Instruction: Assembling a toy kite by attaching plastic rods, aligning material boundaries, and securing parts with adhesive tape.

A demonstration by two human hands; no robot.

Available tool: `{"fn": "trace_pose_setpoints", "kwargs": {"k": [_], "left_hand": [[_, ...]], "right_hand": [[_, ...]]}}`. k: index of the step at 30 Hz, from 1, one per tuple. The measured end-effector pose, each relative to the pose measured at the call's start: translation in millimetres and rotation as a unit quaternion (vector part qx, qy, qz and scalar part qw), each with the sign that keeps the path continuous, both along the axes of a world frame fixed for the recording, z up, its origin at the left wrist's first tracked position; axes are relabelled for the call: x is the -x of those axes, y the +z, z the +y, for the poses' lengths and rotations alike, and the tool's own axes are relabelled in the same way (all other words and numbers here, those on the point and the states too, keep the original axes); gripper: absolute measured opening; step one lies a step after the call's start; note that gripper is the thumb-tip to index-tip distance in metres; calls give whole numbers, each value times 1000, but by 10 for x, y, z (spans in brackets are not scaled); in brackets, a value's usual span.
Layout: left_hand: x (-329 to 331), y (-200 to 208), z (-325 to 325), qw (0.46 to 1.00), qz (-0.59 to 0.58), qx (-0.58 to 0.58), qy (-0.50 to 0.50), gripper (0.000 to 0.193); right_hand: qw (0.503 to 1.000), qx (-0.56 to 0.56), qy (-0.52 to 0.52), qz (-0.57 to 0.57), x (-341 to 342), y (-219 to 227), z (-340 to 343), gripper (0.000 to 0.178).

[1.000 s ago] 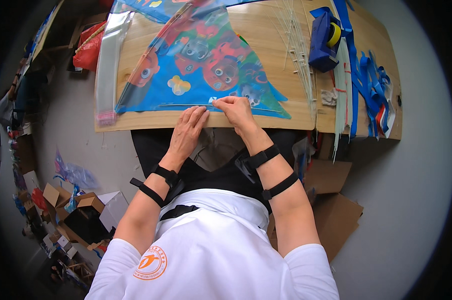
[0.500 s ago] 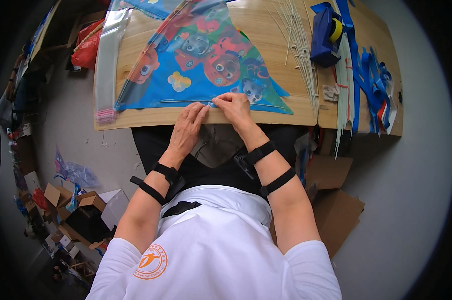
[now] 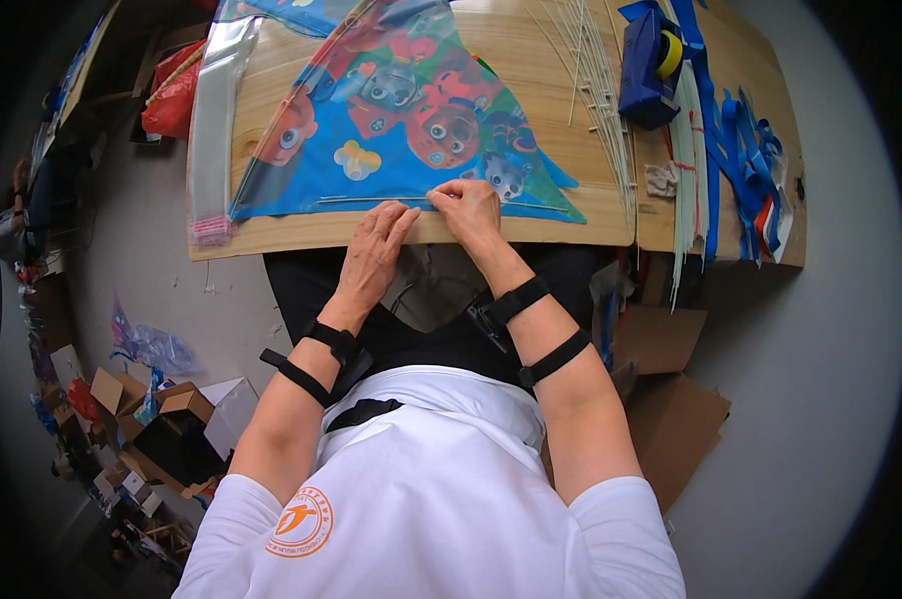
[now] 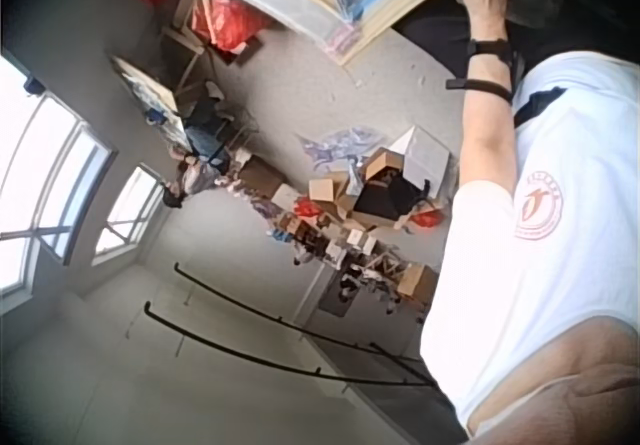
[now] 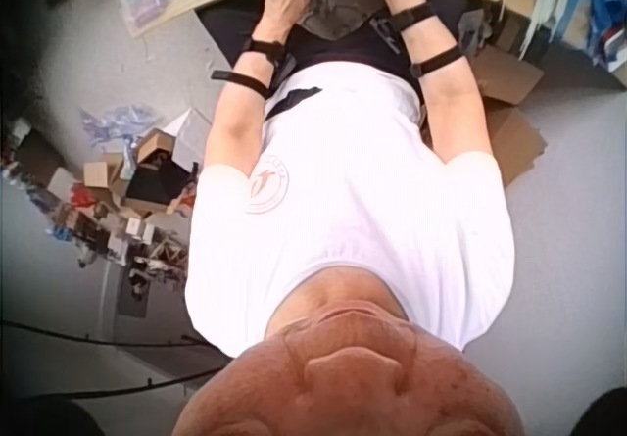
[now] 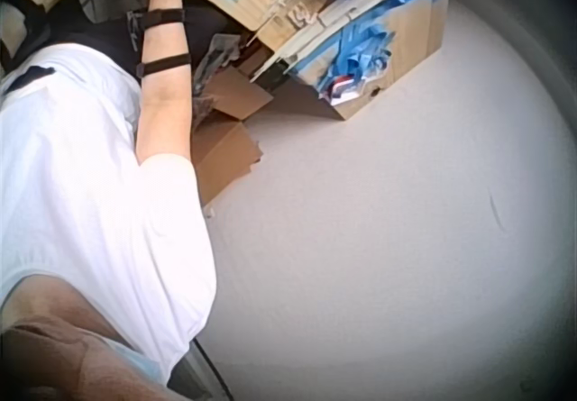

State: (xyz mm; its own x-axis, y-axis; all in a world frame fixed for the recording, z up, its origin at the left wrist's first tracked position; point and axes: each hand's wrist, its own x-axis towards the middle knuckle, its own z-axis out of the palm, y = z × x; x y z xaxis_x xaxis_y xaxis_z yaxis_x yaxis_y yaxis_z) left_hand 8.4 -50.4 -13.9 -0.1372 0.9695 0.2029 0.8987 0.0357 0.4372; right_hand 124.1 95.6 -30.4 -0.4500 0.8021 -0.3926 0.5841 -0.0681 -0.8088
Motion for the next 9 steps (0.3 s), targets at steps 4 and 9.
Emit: {"fn": "trace_pose_setpoints", "kwargs": {"k": [4,9], "left_hand": [[3,-9,-4,999,30,15,-8,55],[3,-21,1,999,35,24,-9,59]], "right_hand": [[1000,-10,7,-9,15,34,0,23],[1000,-5,-2,-11,33,86,-11,23]]}}
